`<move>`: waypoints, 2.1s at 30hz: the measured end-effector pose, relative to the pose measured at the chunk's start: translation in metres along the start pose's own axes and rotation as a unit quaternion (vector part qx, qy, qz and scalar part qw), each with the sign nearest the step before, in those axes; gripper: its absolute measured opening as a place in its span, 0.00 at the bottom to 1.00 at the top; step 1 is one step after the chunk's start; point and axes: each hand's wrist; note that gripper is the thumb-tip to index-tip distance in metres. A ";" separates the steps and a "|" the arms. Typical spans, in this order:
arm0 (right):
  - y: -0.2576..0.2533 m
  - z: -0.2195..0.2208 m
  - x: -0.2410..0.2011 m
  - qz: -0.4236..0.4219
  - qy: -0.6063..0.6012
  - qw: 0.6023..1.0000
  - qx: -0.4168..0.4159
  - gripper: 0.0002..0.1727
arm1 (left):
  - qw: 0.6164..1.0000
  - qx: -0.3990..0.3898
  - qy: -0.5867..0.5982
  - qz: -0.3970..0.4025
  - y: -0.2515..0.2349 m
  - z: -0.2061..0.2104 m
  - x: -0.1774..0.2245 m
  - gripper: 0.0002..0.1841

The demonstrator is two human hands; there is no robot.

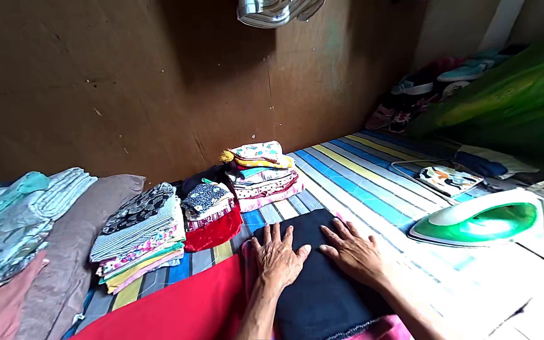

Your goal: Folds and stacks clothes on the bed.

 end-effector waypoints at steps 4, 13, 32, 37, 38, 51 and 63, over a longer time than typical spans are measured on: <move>0.005 0.002 0.027 0.005 -0.076 0.997 -0.004 0.34 | 1.000 -0.019 -0.005 -0.013 0.028 -0.008 0.007 0.47; 0.046 0.015 0.040 -0.024 -0.103 0.986 0.127 0.36 | 0.999 0.022 0.002 0.046 0.088 0.002 0.000 0.61; 0.037 0.015 0.027 -0.006 -0.073 0.990 0.123 0.39 | 0.933 0.128 0.310 -0.129 0.101 -0.010 -0.017 0.38; 0.038 0.011 0.028 -0.018 -0.086 0.989 0.122 0.40 | 0.882 0.106 0.416 -0.193 0.062 -0.013 -0.022 0.42; 0.039 0.010 0.027 -0.018 -0.083 0.989 0.120 0.40 | 0.874 0.117 0.434 -0.186 0.063 -0.012 -0.022 0.40; 0.050 0.015 0.007 -0.003 -0.037 0.994 0.104 0.45 | 0.885 0.110 0.409 -0.192 0.069 0.000 -0.044 0.36; -0.050 -0.011 -0.047 -0.088 -0.066 0.982 0.152 0.34 | 0.959 0.163 0.206 -0.109 0.094 0.004 -0.027 0.31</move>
Point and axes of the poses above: each hand's wrist, its own y-axis away from the middle knuckle, its own z-axis out of the palm, x = y × z, and after that the axes turned 15 degrees about x, right-handed
